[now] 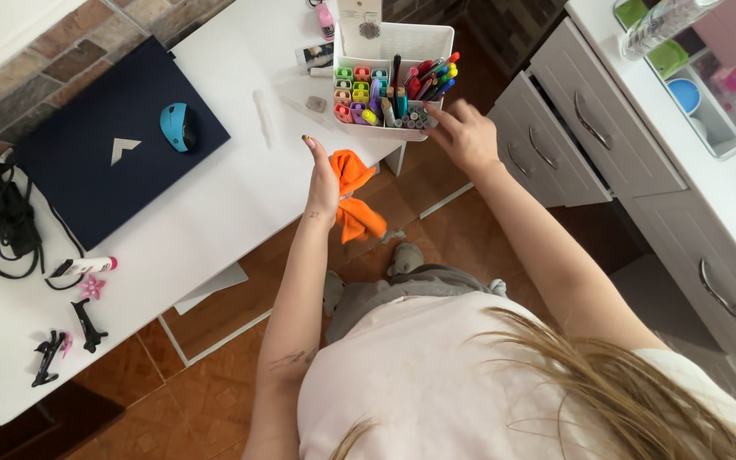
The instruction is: The person wipes a white desk surface with an orange cloth, moving a pen holder and other items to reach different areas. They also wipe a dark laptop and a blue mouse, then return the items to the desk.
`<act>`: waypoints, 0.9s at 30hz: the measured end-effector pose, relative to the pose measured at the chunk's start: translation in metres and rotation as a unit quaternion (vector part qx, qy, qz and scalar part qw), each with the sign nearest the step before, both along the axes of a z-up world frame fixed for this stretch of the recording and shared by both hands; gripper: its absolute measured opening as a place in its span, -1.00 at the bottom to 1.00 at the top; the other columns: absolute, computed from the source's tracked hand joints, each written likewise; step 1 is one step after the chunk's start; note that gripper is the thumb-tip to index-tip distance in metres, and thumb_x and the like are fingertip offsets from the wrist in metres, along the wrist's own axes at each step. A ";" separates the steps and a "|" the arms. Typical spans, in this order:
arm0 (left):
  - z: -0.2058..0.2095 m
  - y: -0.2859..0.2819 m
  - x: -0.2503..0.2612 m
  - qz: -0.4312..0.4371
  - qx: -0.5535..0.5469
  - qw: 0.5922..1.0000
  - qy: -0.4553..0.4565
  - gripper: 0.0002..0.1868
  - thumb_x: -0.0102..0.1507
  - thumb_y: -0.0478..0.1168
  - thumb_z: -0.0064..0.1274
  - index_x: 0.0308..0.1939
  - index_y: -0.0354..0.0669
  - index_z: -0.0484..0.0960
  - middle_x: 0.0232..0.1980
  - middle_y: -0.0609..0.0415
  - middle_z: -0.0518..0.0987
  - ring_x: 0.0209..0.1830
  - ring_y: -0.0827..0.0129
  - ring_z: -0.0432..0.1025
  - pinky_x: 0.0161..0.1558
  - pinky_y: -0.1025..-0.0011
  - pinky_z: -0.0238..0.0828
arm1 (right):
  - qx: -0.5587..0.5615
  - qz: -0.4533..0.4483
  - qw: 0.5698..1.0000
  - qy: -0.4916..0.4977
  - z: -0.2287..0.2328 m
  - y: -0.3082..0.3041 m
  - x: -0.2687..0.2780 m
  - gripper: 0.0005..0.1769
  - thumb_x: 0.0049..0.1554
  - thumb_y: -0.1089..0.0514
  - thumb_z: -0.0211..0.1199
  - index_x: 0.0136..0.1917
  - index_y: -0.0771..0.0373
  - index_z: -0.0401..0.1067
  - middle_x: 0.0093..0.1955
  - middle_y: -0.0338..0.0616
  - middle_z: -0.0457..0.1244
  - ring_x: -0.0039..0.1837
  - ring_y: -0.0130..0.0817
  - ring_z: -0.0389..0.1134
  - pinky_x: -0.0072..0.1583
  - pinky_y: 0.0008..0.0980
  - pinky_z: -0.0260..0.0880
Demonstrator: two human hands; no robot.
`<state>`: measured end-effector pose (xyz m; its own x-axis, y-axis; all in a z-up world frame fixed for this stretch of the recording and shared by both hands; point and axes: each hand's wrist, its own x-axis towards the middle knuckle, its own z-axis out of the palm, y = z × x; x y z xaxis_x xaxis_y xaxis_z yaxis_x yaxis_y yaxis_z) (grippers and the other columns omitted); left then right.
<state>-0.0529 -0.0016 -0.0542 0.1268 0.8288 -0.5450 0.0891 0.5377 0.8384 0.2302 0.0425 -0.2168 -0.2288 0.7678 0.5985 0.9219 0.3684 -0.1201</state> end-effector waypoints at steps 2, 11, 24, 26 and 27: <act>0.001 0.000 0.001 -0.003 0.000 1.000 0.000 -0.24 0.08 0.56 -0.90 0.03 0.13 -0.14 0.04 0.19 -0.13 -0.01 0.34 -0.21 -0.01 0.24 -0.14 | -0.035 0.002 0.999 0.001 -0.008 -0.005 0.002 -0.50 0.17 -0.31 0.36 0.33 -0.21 0.48 -0.22 -0.33 0.20 -0.22 -0.26 0.37 -0.23 -0.27 0.41; 0.005 -0.002 0.007 -0.019 0.000 1.000 -0.004 -0.33 0.13 0.55 -0.90 -0.15 0.14 -0.06 -0.18 0.23 -0.05 -0.23 0.43 -0.14 -0.18 0.39 -0.09 | -0.145 0.022 0.989 -0.028 -0.007 -0.003 0.018 -0.30 0.20 -0.38 0.25 0.53 -0.25 0.26 -0.39 -0.32 0.33 -0.31 -0.18 0.44 -0.22 -0.14 0.47; 0.012 -0.001 0.010 -0.024 0.009 1.000 -0.017 -0.33 0.21 0.53 -0.90 -0.43 0.16 0.07 -0.51 0.30 0.08 -0.57 0.55 -0.03 -0.43 0.61 -0.01 | -0.267 0.050 0.958 -0.089 0.002 0.012 0.035 -0.29 0.14 -0.34 0.29 0.52 -0.29 0.29 -0.47 -0.32 0.32 -0.35 -0.13 0.43 -0.20 -0.11 0.45; 0.013 -0.001 0.011 -0.022 0.014 0.999 -0.019 -0.32 0.22 0.53 -0.91 -0.46 0.16 0.08 -0.54 0.30 0.09 -0.61 0.56 -0.02 -0.45 0.63 0.00 | -0.243 0.062 0.964 -0.086 -0.002 0.021 0.040 -0.20 0.15 -0.36 0.28 0.59 -0.33 0.18 -0.43 -0.32 0.33 -0.32 -0.17 0.44 -0.19 -0.12 0.47; 0.013 -0.003 0.010 -0.021 0.015 0.999 -0.020 -0.31 0.23 0.53 -0.91 -0.50 0.16 0.10 -0.58 0.31 0.10 -0.65 0.57 -0.01 -0.48 0.66 0.01 | -0.222 0.075 0.969 -0.082 -0.006 0.022 0.041 -0.11 0.15 -0.38 0.26 0.67 -0.36 0.08 -0.39 -0.32 0.34 -0.30 -0.20 0.44 -0.18 -0.14 0.48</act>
